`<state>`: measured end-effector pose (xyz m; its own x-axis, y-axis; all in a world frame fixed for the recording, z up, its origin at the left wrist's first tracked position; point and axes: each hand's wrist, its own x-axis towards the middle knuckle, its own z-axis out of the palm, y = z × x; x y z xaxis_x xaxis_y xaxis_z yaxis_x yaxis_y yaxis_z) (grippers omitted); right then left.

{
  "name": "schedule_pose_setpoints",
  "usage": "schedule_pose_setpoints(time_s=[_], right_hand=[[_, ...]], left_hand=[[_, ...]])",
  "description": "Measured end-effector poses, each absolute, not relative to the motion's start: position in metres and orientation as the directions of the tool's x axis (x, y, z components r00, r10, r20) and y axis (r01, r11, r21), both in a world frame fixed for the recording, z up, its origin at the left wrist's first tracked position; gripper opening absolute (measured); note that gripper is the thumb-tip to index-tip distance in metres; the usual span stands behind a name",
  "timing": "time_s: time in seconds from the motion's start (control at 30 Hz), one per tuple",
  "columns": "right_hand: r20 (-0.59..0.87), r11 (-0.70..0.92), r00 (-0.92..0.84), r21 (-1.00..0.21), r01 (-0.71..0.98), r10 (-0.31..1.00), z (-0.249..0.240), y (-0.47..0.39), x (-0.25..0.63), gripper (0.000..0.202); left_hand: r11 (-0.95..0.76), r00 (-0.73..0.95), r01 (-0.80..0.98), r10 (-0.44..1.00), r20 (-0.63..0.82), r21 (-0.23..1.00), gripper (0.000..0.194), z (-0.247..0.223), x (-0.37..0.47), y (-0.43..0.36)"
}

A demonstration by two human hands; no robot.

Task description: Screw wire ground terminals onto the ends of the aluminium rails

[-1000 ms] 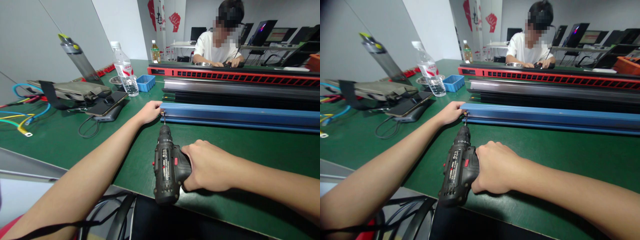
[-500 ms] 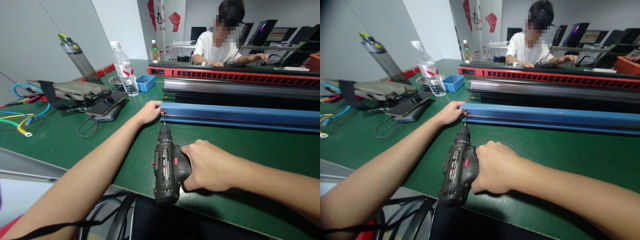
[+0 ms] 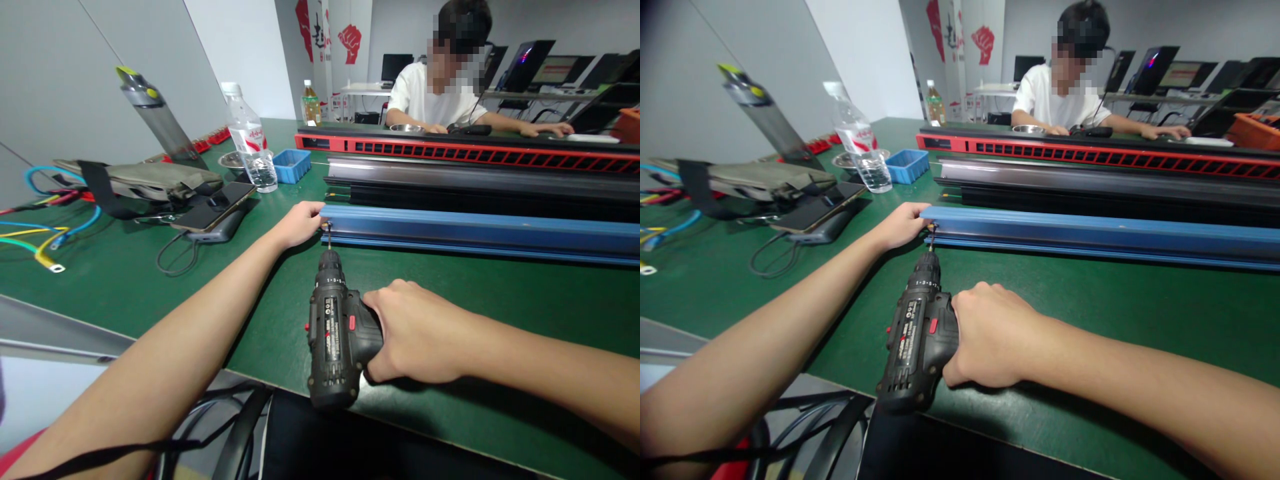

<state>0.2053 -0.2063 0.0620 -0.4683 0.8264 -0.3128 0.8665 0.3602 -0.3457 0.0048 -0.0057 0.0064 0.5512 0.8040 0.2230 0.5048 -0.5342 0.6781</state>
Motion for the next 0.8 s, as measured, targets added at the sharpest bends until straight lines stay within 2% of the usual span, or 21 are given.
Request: schedule_pose_setpoints(time_s=[0.8], right_hand=[[-0.328, 0.352, -0.457, -0.334, 0.875, 0.826, 0.062, -0.2068, 0.2051, 0.028]], left_hand=[[-0.531, 0.545, 0.514, 0.809, 0.222, 0.673, 0.022, 0.0061, 0.0052, -0.0058]])
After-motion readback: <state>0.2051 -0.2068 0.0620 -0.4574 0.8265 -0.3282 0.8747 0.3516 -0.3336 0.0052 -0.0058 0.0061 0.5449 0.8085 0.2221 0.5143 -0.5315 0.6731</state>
